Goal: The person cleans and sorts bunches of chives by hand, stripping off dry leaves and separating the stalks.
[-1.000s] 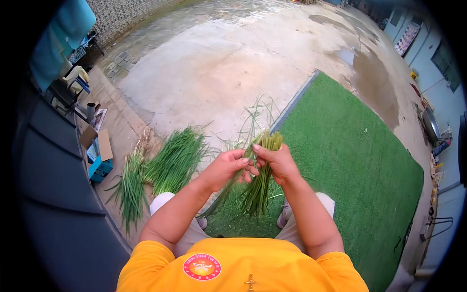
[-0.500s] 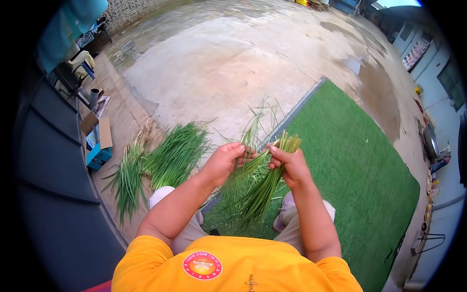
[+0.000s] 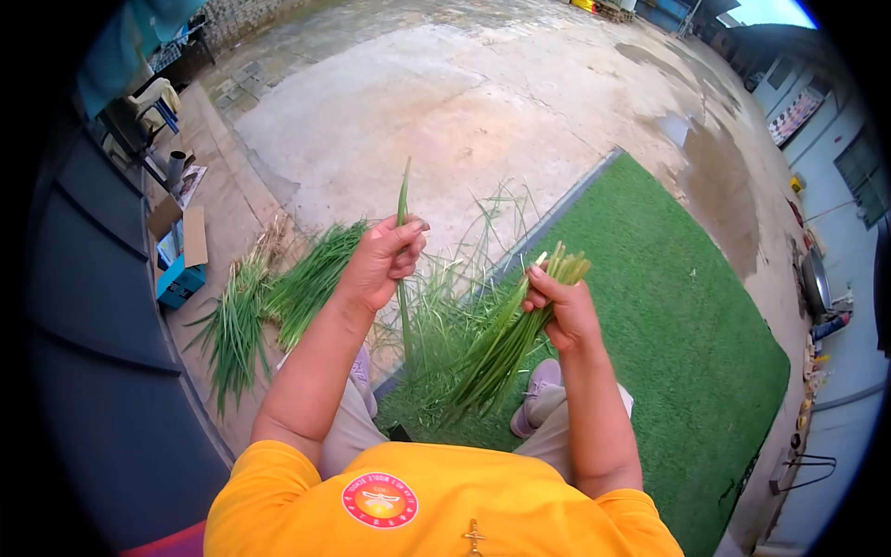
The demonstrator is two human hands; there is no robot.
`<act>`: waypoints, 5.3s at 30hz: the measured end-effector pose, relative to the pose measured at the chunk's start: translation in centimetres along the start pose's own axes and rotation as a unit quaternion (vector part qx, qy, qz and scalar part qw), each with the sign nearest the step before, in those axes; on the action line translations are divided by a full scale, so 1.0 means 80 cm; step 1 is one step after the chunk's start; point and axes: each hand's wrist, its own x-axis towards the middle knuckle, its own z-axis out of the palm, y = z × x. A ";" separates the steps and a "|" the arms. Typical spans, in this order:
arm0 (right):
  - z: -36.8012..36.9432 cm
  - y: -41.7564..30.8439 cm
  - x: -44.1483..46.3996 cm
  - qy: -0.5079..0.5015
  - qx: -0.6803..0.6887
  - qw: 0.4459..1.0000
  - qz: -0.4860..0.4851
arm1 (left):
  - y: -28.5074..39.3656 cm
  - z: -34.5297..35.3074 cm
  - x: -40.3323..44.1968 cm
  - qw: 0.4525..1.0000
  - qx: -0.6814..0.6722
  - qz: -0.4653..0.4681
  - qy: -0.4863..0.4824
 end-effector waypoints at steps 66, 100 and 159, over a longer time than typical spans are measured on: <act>0.020 0.010 0.003 -0.033 -0.105 0.994 -0.027 | -0.029 0.026 -0.010 0.960 0.180 -0.173 -0.128; -0.080 -0.067 0.007 0.167 -0.178 0.951 -0.188 | 0.033 -0.069 0.020 0.996 -0.001 0.048 0.070; 0.013 0.012 -0.001 0.007 -0.152 0.988 -0.013 | -0.074 0.042 -0.017 0.905 0.213 -0.246 -0.275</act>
